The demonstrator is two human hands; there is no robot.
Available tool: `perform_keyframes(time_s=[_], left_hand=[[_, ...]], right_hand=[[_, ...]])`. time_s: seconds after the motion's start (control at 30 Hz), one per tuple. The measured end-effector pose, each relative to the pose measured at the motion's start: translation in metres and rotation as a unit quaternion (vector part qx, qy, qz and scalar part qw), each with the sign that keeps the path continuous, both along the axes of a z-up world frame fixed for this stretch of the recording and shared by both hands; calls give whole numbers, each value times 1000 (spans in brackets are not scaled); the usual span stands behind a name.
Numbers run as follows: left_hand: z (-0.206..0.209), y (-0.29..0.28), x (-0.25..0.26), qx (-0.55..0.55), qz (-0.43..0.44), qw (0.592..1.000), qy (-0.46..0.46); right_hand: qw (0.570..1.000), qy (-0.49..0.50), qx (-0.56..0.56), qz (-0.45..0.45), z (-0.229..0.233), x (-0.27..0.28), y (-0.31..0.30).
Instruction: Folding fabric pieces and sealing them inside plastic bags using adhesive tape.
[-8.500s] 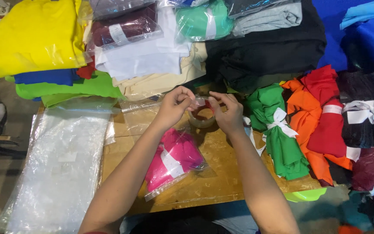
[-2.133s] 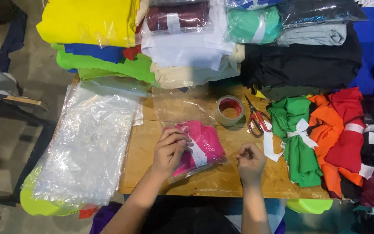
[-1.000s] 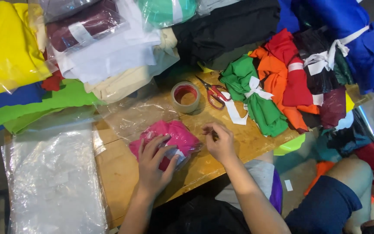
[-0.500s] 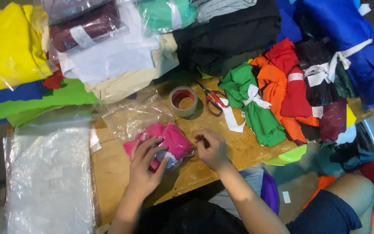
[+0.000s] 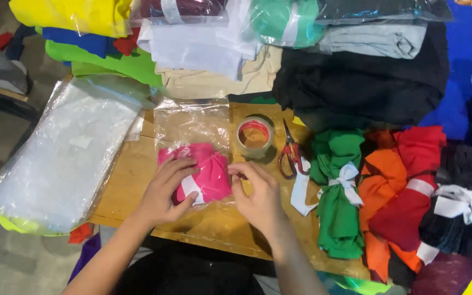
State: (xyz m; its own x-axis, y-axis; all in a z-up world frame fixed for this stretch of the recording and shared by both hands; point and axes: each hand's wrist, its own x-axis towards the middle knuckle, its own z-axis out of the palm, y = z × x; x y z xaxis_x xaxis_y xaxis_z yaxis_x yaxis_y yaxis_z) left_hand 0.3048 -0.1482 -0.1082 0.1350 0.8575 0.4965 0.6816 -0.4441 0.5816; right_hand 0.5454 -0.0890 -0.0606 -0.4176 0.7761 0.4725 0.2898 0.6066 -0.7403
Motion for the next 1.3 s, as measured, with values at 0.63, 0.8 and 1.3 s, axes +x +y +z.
perform_keyframes(time_s=[0.63,0.8,1.3], left_hand=[[-6,9,-9,74,-30,997,7],[9,10,-10,80,-14,997,-18],[25,20,-35,-38,-116,992,-34]], right_hand=[[975,-67,-124,-171,-45,-21,2],[987,-37,-64,-143,-58,-23,14],[993,-90,38,-61,-22,-45,-3]])
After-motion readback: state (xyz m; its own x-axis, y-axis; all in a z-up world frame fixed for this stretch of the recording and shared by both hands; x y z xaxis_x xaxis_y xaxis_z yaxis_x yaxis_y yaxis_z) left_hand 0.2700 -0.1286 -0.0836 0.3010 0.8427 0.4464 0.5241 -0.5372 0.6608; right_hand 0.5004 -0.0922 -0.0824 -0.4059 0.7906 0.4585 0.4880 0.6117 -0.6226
